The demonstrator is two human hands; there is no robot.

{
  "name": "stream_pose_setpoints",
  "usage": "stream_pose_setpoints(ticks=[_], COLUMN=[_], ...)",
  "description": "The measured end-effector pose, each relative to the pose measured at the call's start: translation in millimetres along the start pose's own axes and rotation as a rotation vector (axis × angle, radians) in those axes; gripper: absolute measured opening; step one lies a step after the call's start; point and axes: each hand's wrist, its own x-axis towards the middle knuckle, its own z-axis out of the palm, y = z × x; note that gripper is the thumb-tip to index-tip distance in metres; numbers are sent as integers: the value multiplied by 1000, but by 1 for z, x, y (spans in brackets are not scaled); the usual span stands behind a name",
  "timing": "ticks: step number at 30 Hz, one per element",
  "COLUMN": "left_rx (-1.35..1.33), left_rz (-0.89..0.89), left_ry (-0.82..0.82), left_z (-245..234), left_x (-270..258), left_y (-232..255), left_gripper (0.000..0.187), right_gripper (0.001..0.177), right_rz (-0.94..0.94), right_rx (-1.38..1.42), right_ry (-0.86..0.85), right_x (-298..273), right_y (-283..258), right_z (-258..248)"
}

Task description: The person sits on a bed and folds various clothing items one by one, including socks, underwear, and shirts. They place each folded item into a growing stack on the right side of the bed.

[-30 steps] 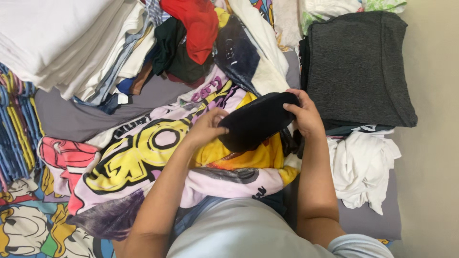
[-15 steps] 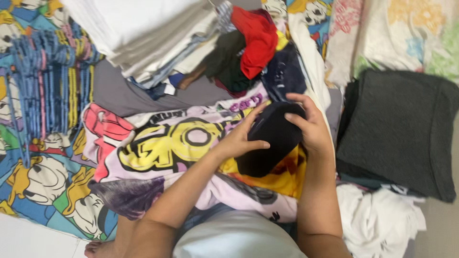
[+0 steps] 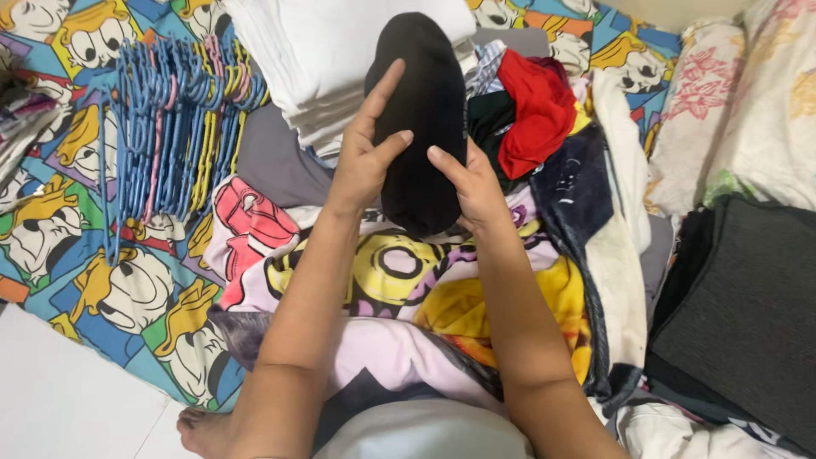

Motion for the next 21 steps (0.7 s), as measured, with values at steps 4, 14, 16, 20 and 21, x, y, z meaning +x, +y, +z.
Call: stream_pose_setpoints(ticks=[4,14,16,20,21], left_rx=[-32,-41,187,122,135], left_rz=[-63,-167,-115,-158,-129], left_ry=[71,-27,-140,-287,-323], left_z=[-5,41,72,127,137], left_x=[-6,-23,-28,-32,-26], left_y=[-30,-78,-81,-95,-103], left_gripper=[82,84,86,86,86], right_gripper=[44,63,63,68,68], right_rz=[47,-59,-103,-272,-291], right_rx=[-70,-169,-174,-382,-369], right_ry=[31,84,257,486,544], right_x=[-5,-70,-84,-116,-127], right_y=[19,7,-3,-35,-45], right_z=[-17,-63,-75,-111,-123])
